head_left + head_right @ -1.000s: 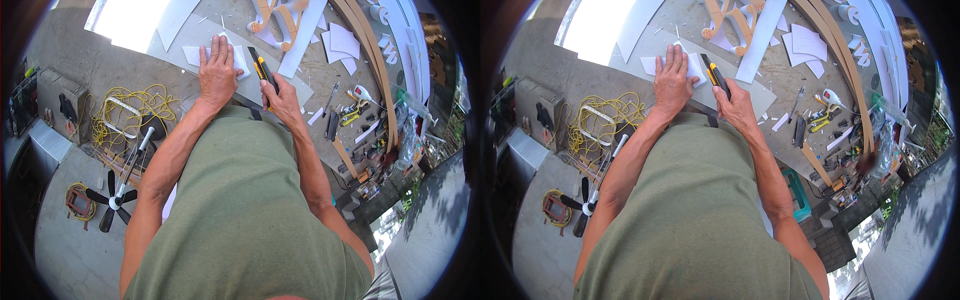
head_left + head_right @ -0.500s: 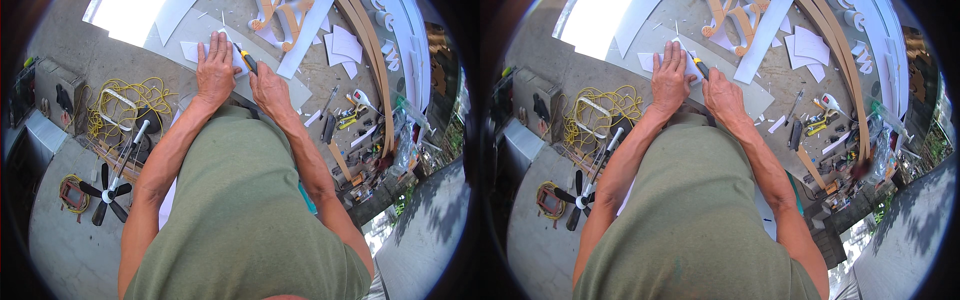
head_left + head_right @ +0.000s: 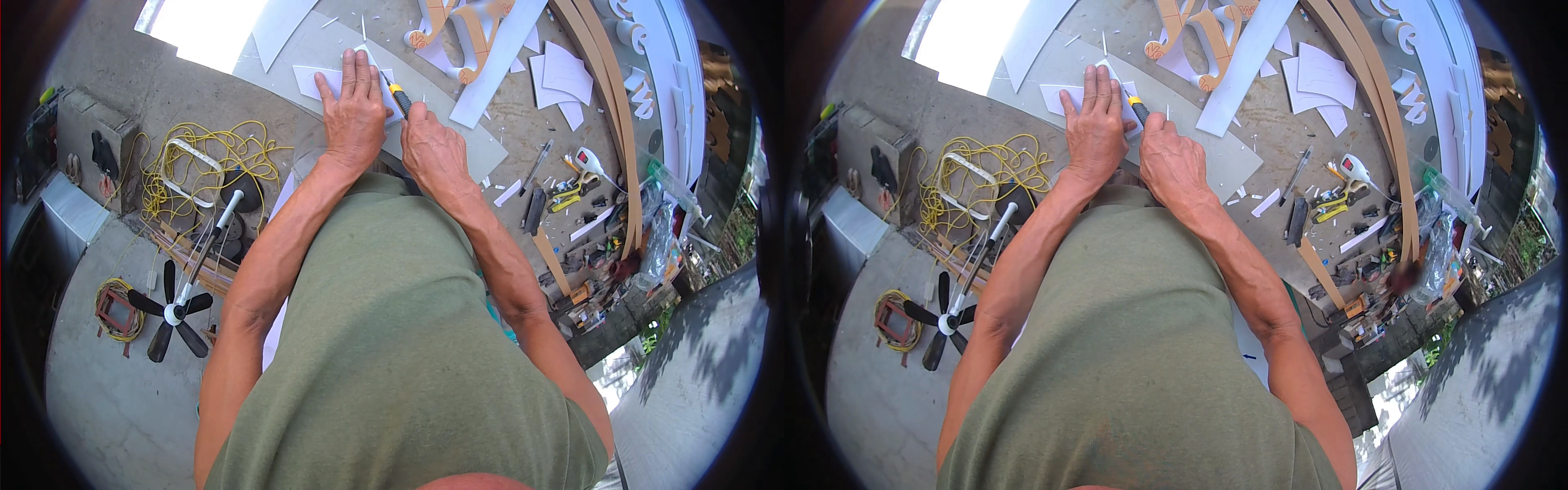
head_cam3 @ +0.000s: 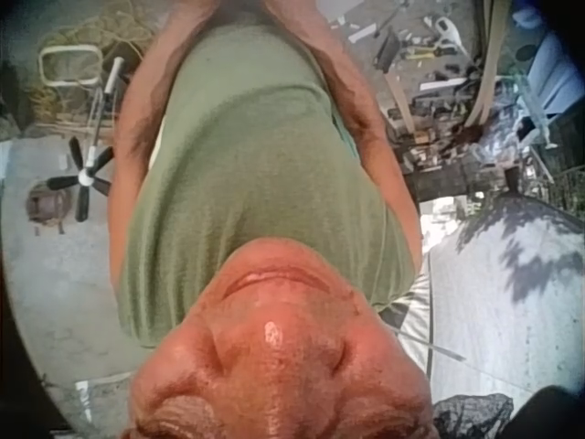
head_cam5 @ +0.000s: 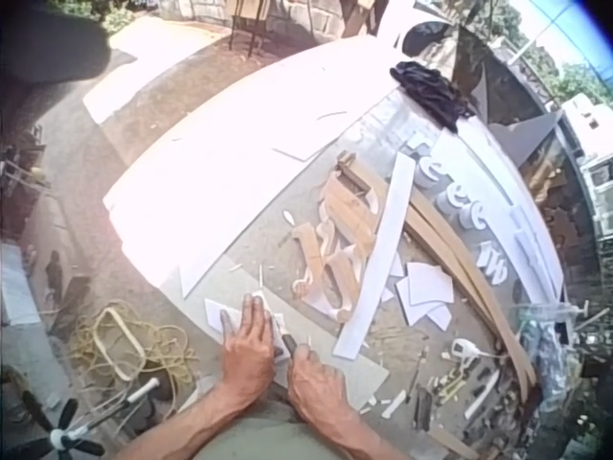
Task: Using a utility knife to carefully cut out letters and shapes from a white board at a sign shop.
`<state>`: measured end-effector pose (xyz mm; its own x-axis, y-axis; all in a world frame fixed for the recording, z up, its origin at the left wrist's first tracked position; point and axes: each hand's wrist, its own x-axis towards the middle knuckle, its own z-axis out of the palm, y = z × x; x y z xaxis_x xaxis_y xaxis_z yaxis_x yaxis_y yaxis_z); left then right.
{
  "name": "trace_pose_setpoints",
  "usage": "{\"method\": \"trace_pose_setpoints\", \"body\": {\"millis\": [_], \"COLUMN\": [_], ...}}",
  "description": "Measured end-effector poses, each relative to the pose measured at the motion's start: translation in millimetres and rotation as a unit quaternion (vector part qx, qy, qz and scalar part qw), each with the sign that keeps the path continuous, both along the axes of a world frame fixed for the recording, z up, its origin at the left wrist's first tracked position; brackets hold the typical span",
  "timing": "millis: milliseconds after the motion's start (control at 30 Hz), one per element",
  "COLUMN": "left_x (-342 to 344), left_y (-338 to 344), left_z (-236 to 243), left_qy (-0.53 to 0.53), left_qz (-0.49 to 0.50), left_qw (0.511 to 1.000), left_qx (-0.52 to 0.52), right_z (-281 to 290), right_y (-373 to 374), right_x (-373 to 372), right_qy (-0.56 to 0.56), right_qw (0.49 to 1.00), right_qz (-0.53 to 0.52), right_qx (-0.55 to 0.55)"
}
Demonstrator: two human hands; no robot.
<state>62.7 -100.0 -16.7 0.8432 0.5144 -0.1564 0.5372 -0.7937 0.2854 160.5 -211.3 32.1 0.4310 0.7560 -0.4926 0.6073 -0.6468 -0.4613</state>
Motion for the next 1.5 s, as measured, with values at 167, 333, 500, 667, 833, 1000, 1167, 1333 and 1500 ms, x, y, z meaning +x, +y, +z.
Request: {"method": "trace_pose_setpoints", "body": {"millis": [167, 333, 500, 667, 833, 1000, 1167, 1333, 1500], "left_x": [2.9, 1.7, 2.2, 2.5, 3.4, 1.2, 2.5, 3.1, 0.8], "left_y": [-1.9, -2.4, -1.3, -2.8, -2.6, -2.7, -0.9, -0.9, 0.1], "left_z": [0.0, -1.0, -0.4, 0.9, 1.4, -0.4, -1.9, -0.5, -3.7], "left_qy": [0.007, 0.008, 0.006, 0.007, 0.004, 0.007, 0.004, 0.008, 0.007], "left_qz": [0.005, 0.006, 0.006, 0.008, 0.008, 0.004, 0.003, 0.000, 0.001], "left_qw": [1.000, 1.000, 1.000, 1.000, 1.000, 1.000, 1.000, 1.000, 1.000], "left_qx": [0.006, 0.003, 0.004, 0.001, 0.000, 0.006, 0.005, 0.008, 0.024], "right_z": [1.8, 7.9, 9.5, 14.5, 13.4, 15.8, 19.0, 23.3, 44.9], "right_y": [-2.9, -10.4, -15.6, -23.8, -35.8, -39.7, -39.6, -39.0, -28.2], "right_x": [-2.2, -6.6, -7.7, -12.0, -15.5, -15.6, -16.1, -14.0, -3.0], "right_qy": [-0.007, -0.018, -0.024, -0.032, -0.033, -0.031, -0.027, -0.021, 0.003], "right_qw": [1.000, 1.000, 0.999, 0.999, 0.999, 0.998, 0.998, 0.998, 0.996], "right_qz": [-0.003, 0.008, 0.012, 0.013, 0.017, 0.012, 0.008, 0.003, -0.024], "right_qx": [-0.005, -0.015, -0.024, -0.029, -0.040, -0.054, -0.047, -0.055, -0.086]}}
